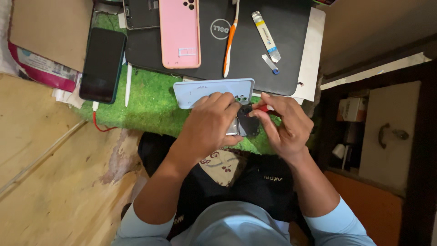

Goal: The person uses a plastic pry tool to separate the back cover of a smartphone, then uses a screwdriver to remove screws from the internal frame. The back cover is set aside and the internal components are exposed.

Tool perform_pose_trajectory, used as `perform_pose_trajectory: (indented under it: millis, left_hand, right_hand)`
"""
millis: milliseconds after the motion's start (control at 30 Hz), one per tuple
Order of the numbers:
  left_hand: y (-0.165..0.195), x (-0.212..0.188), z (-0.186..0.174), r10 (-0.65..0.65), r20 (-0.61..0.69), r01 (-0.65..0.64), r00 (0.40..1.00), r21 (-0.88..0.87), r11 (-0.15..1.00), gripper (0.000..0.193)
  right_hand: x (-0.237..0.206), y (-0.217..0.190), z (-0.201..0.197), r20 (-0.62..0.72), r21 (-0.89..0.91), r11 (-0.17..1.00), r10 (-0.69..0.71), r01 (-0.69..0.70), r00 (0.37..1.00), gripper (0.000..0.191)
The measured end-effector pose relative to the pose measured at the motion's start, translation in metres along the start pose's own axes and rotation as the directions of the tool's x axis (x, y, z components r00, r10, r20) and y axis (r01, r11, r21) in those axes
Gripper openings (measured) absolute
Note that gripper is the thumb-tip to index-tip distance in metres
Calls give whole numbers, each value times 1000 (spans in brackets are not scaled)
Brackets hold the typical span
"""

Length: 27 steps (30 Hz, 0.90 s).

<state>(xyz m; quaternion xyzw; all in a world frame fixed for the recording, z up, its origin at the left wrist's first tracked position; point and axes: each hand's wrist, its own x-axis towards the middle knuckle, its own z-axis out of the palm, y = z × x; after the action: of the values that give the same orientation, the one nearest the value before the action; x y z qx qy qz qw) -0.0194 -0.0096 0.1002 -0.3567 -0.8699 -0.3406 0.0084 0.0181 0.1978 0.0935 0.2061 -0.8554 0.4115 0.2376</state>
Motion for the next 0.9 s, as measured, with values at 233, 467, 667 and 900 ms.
perform_pose_trajectory:
  millis: [233,467,667,900]
  left_hand:
    - [-2,2,2,31,-10,-31,999,-30,999,70]
    - [-2,2,4,30,-29,-31,999,-47,998,70]
    - [-2,2,5,11,-4,-11,1000,-43,999,73]
    - [-3,1,6,20,-18,-20,1000,-36,999,72]
  right_hand:
    - [0,1,-1,1,14,1000,7,-7,1000,39]
    - [-1,2,-3,-2,-30,1000,2,-2,1000,39]
    - [-1,3,-4,5,16,1000,7,-7,1000,39]
    - [-2,3,-4,7,-6,1000,2,-2,1000,39]
